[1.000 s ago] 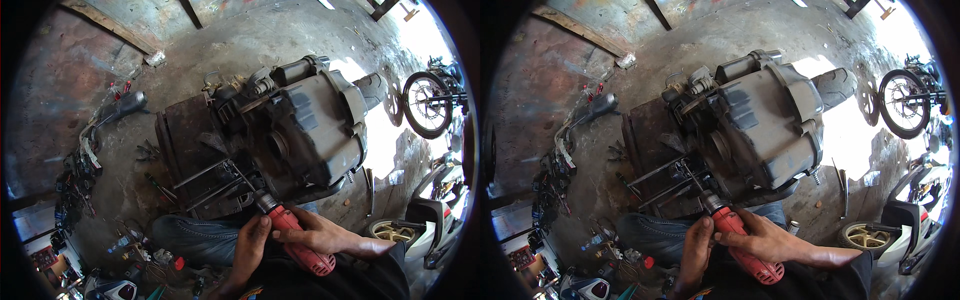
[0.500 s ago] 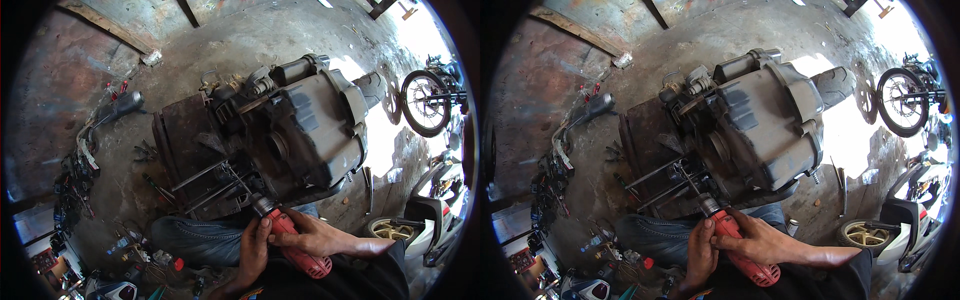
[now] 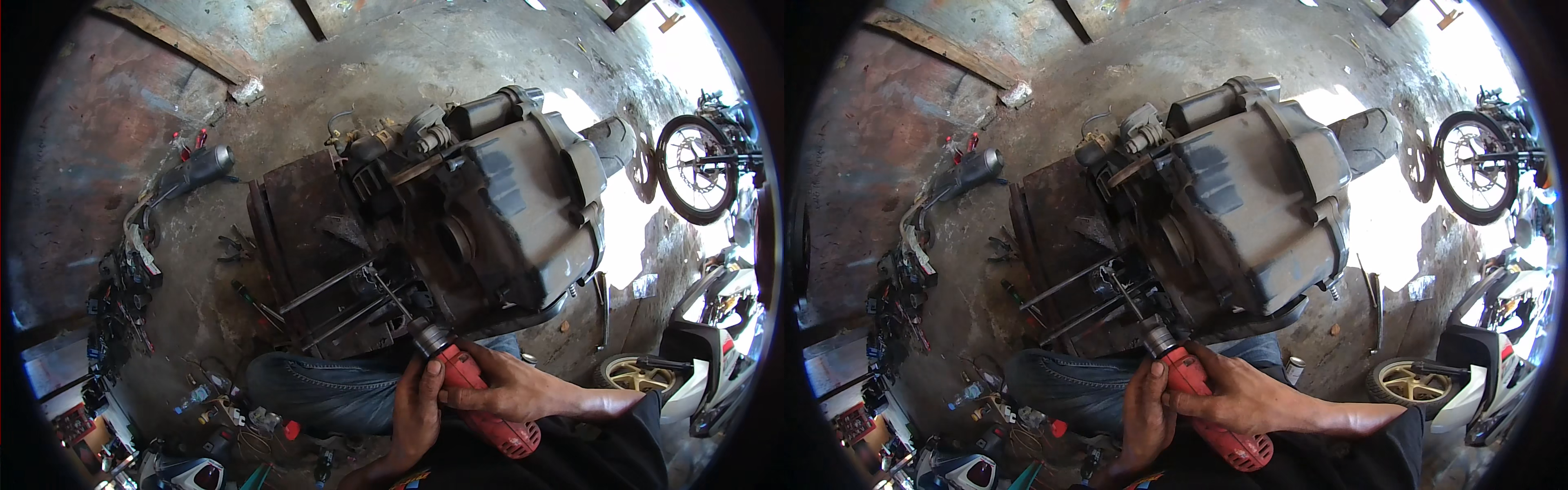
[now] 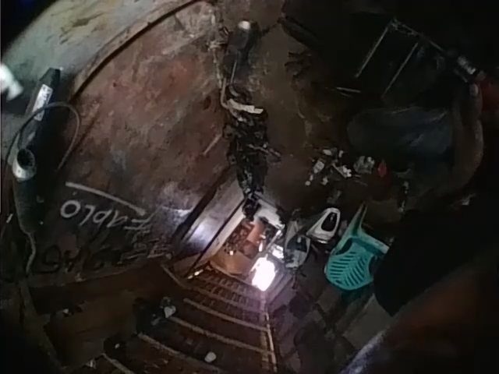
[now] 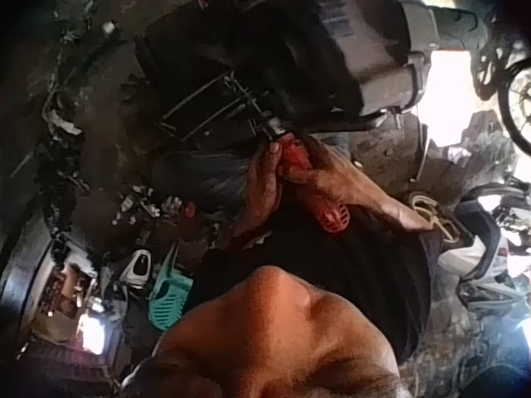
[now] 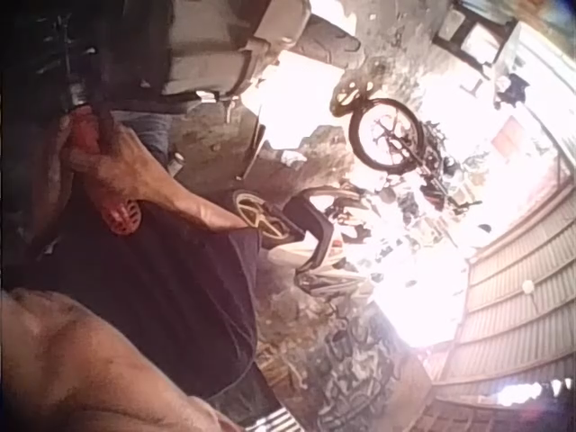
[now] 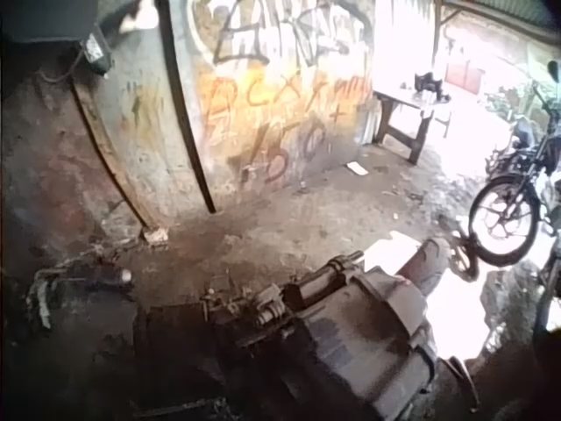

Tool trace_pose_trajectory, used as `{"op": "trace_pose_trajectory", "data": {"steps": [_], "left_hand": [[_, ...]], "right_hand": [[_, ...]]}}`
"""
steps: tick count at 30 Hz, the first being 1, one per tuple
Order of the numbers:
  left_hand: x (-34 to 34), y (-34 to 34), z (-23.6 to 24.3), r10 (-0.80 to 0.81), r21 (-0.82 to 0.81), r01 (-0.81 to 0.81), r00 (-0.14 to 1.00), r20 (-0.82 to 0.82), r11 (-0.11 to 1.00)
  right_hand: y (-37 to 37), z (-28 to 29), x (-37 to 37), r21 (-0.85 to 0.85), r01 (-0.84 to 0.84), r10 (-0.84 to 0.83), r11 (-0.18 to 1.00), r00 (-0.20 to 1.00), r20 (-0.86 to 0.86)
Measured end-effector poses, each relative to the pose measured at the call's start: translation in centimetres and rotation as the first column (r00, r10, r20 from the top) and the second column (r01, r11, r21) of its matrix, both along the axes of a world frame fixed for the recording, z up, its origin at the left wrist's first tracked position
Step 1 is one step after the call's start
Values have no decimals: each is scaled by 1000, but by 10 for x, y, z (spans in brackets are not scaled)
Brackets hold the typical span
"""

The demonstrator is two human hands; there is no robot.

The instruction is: Repairing a motorcycle engine block using tools.

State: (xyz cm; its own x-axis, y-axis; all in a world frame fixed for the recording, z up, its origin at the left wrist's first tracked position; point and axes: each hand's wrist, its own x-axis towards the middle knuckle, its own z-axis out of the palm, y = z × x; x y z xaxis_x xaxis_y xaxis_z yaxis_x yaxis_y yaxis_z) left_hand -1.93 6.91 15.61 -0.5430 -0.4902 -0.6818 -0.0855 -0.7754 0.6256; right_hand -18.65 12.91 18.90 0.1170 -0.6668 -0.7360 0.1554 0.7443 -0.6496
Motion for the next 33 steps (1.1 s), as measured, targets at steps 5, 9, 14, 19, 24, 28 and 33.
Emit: {"op": "trace_pose_trajectory", "data": {"steps": [5,9,14,19,24,28,33], "left_hand": [[-2,1,2,10,3,-10,1000,13,1000],[-2,3,3,50,35,-49,999,-18,998],[0,2,3,9,48,-8,1000,-22,999],[-5,5,6,57,19,-56,998,-8,998],[-7,4,7,39,-14,-39,999,18,999],[-8,5,9,43,-22,-42,998,45,999],[-11,8,10,81,-9,-80,996,44,997]], "right_hand": [[0,0,-2,-19,-12,12,1000,1000,10],[0,-3,-1,-15,-10,11,1000,1000,17],[1,-5,0,-44,0,0,999,1000,14],[1,-5,-1,-27,-11,12,1000,999,39],[1,-7,0,-43,-10,11,999,1000,26],[2,-8,-1,-68,-19,21,998,1000,23],[2,-9,-3,-70,-33,35,997,999,18]]}}
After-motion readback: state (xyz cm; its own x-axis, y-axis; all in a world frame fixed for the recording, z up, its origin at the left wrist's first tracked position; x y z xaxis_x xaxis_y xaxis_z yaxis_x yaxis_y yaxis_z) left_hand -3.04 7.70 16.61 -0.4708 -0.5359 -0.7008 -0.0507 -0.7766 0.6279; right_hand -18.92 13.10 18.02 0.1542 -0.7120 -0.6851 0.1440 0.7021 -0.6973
